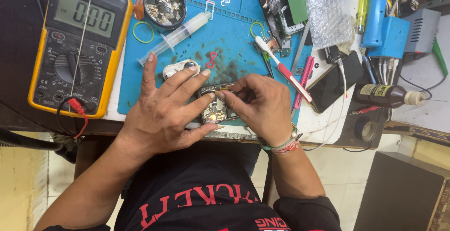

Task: The person solders a small electronic component on a circuit board and then uses a toothbrush and a liquid to clean the surface. They then apply a substance from a tube to the internal chassis of a phone and use a soldering iron to secure a part inside the device.

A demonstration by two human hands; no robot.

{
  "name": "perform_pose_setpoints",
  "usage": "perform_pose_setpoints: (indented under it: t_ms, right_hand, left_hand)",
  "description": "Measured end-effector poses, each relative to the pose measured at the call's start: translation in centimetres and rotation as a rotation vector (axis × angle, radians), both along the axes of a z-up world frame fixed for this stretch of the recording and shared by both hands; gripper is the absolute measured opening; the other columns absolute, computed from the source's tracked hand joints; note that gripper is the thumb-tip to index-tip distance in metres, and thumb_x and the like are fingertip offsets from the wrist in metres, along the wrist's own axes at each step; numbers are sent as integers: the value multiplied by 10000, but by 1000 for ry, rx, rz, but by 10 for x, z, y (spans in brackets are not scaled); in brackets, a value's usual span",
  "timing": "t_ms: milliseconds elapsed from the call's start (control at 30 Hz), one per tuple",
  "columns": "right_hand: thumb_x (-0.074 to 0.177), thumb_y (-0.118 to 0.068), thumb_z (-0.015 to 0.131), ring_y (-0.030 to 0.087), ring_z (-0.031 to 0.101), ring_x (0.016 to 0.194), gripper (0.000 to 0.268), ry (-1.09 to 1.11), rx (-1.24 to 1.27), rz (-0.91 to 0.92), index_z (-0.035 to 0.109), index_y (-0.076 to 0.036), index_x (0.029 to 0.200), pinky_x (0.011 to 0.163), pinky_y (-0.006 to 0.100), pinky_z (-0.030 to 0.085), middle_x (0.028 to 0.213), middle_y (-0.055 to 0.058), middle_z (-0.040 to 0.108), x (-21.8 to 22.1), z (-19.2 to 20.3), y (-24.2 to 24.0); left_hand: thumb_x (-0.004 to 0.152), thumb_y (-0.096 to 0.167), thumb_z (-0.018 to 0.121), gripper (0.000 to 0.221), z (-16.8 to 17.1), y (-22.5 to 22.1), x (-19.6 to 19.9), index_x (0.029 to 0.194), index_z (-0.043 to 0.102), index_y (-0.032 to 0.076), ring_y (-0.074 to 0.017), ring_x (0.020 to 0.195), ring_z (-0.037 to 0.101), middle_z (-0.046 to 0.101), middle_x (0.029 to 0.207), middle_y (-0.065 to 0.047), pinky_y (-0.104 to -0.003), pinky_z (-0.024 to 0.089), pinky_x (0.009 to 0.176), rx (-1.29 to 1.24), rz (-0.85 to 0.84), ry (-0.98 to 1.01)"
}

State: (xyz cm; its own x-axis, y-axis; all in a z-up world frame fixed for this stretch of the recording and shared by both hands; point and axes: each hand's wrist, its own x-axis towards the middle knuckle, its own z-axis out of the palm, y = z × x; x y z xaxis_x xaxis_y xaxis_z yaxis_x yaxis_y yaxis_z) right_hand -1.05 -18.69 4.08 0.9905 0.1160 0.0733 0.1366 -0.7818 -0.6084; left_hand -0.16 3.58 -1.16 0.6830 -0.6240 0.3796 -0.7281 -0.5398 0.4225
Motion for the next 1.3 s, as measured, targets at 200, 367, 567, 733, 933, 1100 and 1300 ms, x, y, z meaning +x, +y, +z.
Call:
perform_pose_setpoints:
  t_ms: [200,367,567,733,933,1100,1300]
  right_hand:
    - [833,-271,878,153,616,510,339,59,-92,11,628,-64,736,469,314,430,607,20,627,4,5,2]
    - [854,-258,857,130,600,495,310,158,-40,1,645,-51,763,467,291,422,595,19,634,7,4,-3]
    - [966,-164,767,20,600,656,163,235,348,-125,691,-22,941,580,207,474,741,-11,702,0,-6,-17]
    - [926,-122,793,7,610,680,158,179,418,-184,692,-10,976,603,202,491,789,-15,703,-15,-7,-20]
    - [799,-186,909,55,599,580,287,178,134,-86,690,-26,891,531,223,475,714,1,693,-20,-4,-18]
    - [747,-244,940,92,644,577,359,109,30,-73,670,-36,859,524,245,484,683,26,674,-17,-3,-9]
    - [762,-243,932,92,657,599,354,88,31,-72,666,-38,872,534,244,492,704,25,668,-19,-5,-9]
  left_hand:
    - [900,564,743,500,-1,0,0,1180,758,150,-269,1355,532,612,1428,-118,-679,81,1226,8,0,-3]
    - [881,570,740,503,1,0,0,1155,759,149,-267,1343,532,614,1421,-120,-666,89,1226,12,1,15]
    - [896,570,741,500,-1,1,-1,1167,768,151,-265,1364,527,611,1433,-120,-646,69,1237,7,-3,0]
    - [893,581,742,510,0,1,0,1157,768,146,-261,1358,529,618,1421,-112,-645,59,1236,2,-14,3]
    - [891,587,740,524,-3,1,0,1171,768,145,-263,1358,526,616,1426,-118,-645,65,1235,-10,-25,33]
    - [902,592,739,506,-3,1,-1,1145,772,149,-259,1363,527,622,1424,-109,-637,68,1245,-6,-8,10]
    - [912,588,735,499,-4,1,-1,1145,773,148,-256,1368,524,620,1426,-110,-635,70,1245,-6,-11,9]
